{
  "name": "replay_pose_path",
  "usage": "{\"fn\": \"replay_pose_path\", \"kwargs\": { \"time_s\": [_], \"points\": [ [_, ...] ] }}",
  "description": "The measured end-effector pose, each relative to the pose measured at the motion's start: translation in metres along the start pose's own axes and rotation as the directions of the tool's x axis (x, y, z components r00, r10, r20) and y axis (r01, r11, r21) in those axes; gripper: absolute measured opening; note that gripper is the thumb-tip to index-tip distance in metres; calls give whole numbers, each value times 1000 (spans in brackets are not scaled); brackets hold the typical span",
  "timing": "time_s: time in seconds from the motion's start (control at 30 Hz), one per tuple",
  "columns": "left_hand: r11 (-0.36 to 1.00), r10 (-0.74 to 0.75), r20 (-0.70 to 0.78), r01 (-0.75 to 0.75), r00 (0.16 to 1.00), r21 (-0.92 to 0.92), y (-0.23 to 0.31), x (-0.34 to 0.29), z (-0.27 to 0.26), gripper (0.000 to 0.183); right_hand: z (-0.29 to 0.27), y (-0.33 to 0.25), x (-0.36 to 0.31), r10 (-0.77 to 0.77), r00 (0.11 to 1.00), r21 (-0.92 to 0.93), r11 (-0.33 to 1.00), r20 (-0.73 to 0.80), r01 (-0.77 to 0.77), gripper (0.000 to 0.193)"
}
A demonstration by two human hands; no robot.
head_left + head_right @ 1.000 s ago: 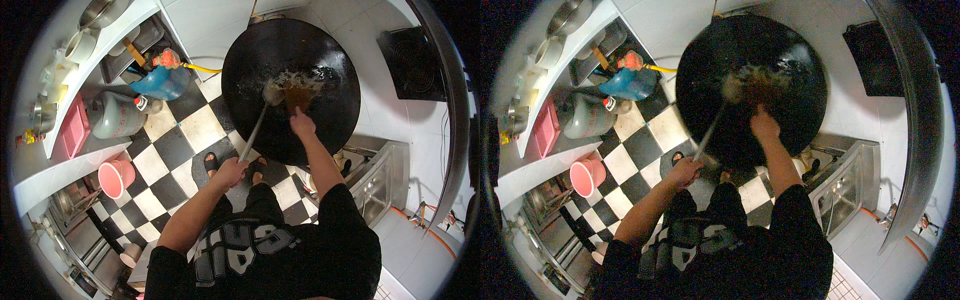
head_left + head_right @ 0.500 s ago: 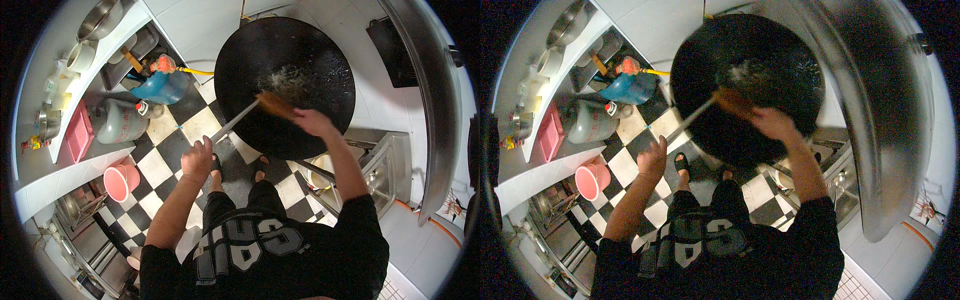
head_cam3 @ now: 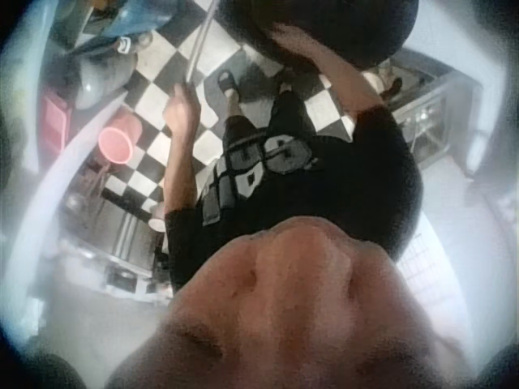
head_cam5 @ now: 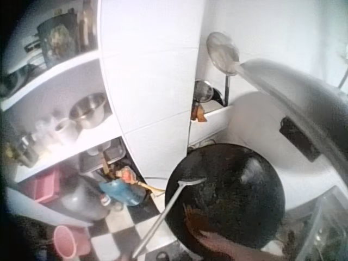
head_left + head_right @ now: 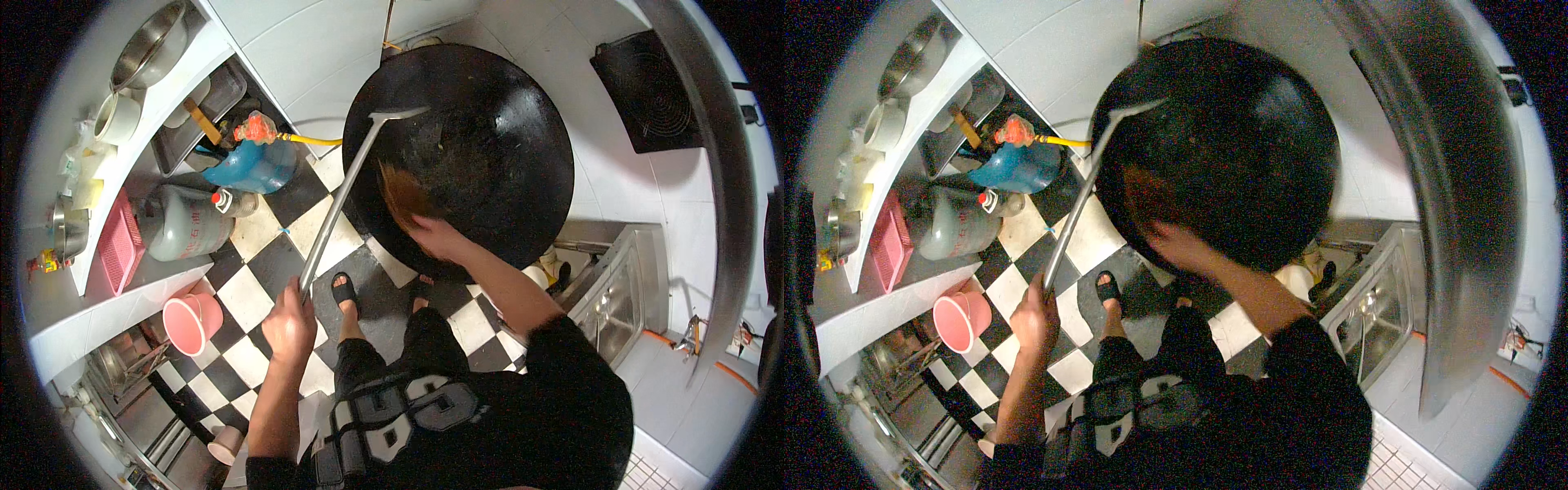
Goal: The person retrieves a sauce bottle from a shelf, opens it, and uses a ladle to pour sauce over several trays of prepared food. They then close the bottle, return it to the shelf, and clean a wok and a cutting board.
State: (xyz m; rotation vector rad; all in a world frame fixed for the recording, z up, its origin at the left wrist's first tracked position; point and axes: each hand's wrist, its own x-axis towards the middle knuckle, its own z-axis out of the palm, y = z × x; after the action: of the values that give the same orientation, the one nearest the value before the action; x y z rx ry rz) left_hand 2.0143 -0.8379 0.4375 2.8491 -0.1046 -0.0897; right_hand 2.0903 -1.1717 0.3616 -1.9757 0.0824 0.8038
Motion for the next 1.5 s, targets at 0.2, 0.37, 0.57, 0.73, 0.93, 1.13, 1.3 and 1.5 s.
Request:
{"fn": "replay_pose_path", "kwargs": {
  "time_s": [0.2, 0.37, 0.57, 0.73, 0.93, 1.13, 1.3, 1.5],
  "points": [
    [996, -44, -100, 36, 994, -82, 10, -24, -12, 41, -116, -18, 261, -334, 778, -681, 714, -533, -160, 28],
    [993, -73, -59, 67, 996, -98, 0, -45, -21, 47, -131, 73, 204, 504, 709, 345, 862, -494, -372, 48],
    [989, -95, -32, 91, 995, -114, -19, -53, -21, 48, -38, 100, 144, 366, 886, -262, 859, -286, -440, 71],
    [992, -86, -58, 80, 995, -98, -17, -58, -18, 43, -51, 6, 133, 274, 861, -43, 945, -428, -323, 65],
    [992, -89, -66, 82, 994, -99, -12, -54, -8, 39, 10, 56, -70, 330, 944, -517, 804, -24, -294, 64],
    [984, -138, 33, 141, 990, -110, 6, -60, -3, 41, -188, 183, -82, 392, 718, -742, 122, -574, -660, 61],
    [984, -128, -6, 126, 992, -129, 22, -67, -4, 41, -244, 176, 30, 153, 820, -763, 306, -552, -570, 64],
    [983, -117, -31, 111, 993, -144, 16, -61, -4, 44, -133, 152, -83, 437, 852, -815, 356, -288, -458, 65]
  ]
}}
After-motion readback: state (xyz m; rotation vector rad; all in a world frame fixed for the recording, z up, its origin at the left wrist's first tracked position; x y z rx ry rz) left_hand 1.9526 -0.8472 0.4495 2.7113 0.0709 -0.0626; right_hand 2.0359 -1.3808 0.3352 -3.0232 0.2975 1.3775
